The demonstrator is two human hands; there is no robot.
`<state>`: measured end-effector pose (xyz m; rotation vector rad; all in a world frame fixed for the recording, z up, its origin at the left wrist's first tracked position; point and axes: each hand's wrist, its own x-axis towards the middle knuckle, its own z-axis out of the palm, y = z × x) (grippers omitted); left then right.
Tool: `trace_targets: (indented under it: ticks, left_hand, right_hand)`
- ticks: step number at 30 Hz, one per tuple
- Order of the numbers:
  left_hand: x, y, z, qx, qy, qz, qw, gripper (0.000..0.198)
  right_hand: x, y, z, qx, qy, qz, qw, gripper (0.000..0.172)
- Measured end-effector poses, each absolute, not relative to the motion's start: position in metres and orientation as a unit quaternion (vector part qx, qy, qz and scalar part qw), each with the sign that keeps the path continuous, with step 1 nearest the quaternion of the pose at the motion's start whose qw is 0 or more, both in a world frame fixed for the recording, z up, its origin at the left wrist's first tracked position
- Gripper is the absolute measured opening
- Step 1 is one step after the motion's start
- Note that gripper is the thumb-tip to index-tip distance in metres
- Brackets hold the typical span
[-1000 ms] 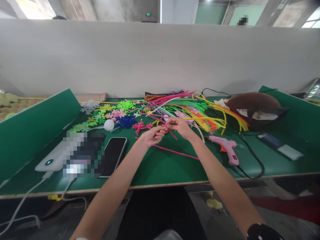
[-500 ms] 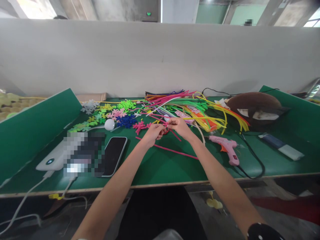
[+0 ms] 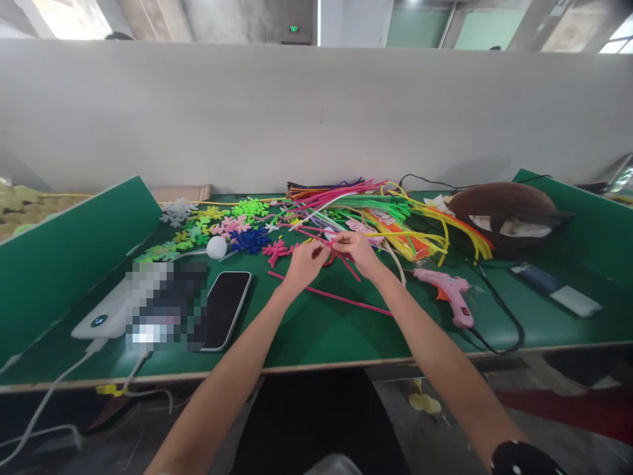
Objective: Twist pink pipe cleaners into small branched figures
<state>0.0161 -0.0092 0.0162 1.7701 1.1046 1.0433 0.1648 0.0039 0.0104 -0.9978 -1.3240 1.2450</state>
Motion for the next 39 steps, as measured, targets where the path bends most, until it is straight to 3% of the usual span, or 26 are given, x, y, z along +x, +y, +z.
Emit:
trace_targets:
  ticks: [3, 7, 14, 22, 27, 34, 39]
  left_hand:
    - [0.016, -0.008, 0.007, 0.81, 0.398, 0.389, 0.185, 0.015]
    - [0.013, -0.006, 0.001, 0.841, 0.369, 0.375, 0.126, 0.024]
    - [0.018, -0.008, 0.005, 0.769, 0.412, 0.41, 0.266, 0.028]
    - [0.024, -0.004, 0.011, 0.489, 0.409, 0.47, 0.611, 0.019]
    - [0.02, -0.004, 0.014, 0.528, 0.39, 0.472, 0.588, 0.021]
    - [0.012, 0.001, 0.015, 0.655, 0.406, 0.419, 0.481, 0.024]
    - [0.012, 0.003, 0.015, 0.644, 0.394, 0.423, 0.501, 0.027]
  right_hand:
    - [0.166, 0.003, 0.012, -0.408, -0.527, 0.561, 0.491, 0.013]
    - [0.167, 0.002, 0.014, -0.416, -0.536, 0.573, 0.46, 0.008]
    - [0.164, 0.001, 0.012, -0.415, -0.539, 0.569, 0.462, 0.01]
    - [0.148, 0.0, 0.007, -0.373, -0.532, 0.548, 0.526, 0.021]
    - [0.151, -0.002, 0.009, -0.365, -0.524, 0.553, 0.535, 0.022]
    - [0.163, -0.003, 0.015, -0.384, -0.566, 0.59, 0.43, 0.025]
    - [0.157, -0.001, 0.009, -0.415, -0.552, 0.547, 0.472, 0.021]
